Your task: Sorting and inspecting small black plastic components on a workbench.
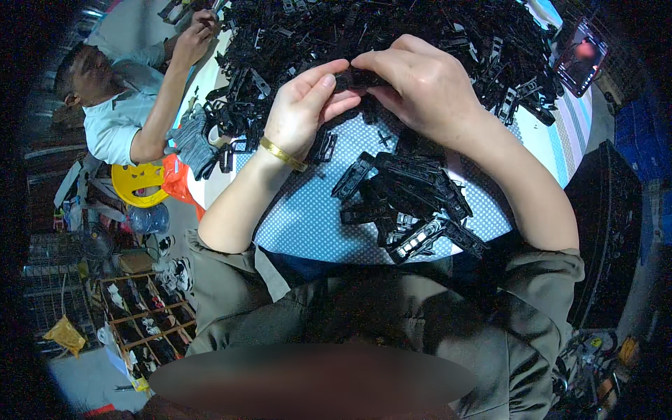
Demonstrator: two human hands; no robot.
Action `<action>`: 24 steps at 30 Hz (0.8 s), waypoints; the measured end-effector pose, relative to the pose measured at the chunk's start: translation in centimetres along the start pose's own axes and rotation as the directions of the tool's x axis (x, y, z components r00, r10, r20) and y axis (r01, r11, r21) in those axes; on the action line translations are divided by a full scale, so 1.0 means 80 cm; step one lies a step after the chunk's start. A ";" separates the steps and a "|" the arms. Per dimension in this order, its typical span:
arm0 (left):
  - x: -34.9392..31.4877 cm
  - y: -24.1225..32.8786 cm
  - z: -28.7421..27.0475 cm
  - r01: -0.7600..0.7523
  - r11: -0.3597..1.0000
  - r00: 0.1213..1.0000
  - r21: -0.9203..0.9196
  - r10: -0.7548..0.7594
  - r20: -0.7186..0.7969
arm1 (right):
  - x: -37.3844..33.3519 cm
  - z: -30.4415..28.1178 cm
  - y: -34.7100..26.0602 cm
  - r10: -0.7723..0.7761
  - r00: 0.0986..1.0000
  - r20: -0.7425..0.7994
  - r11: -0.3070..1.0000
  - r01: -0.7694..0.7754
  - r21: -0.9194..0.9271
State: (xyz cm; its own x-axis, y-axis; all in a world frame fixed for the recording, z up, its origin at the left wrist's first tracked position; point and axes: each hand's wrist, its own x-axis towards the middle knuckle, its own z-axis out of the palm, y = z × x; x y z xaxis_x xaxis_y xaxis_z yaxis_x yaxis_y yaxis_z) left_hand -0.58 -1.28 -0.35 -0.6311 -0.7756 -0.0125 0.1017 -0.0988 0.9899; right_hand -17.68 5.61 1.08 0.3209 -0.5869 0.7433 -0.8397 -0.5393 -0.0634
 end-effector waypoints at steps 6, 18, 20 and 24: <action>0.000 -0.011 0.003 -0.078 0.994 0.994 0.080 0.084 -0.066 | 0.000 0.001 -0.015 -0.041 0.999 0.009 0.999 0.042 -0.014; -0.007 0.017 0.002 -0.167 0.982 0.986 0.092 0.167 0.015 | 0.001 0.005 0.007 0.503 0.750 0.429 0.450 -0.652 0.610; -0.007 0.019 0.000 -0.167 0.982 0.985 0.085 0.162 0.064 | 0.003 0.000 0.011 0.475 0.707 0.523 0.328 -0.694 0.641; -0.006 0.019 -0.002 -0.191 0.981 0.973 0.035 0.185 0.134 | 0.002 -0.001 0.017 0.465 0.745 0.478 0.385 -0.656 0.649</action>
State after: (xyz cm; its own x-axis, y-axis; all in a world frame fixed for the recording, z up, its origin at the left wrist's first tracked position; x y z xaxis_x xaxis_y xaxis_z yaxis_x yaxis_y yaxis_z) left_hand -0.05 -1.17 1.18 -0.6988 -0.6896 0.1901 0.1940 0.0731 0.9783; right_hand -18.82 4.83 1.14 0.0579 -0.9768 0.2062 -0.2498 -0.2141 -0.9443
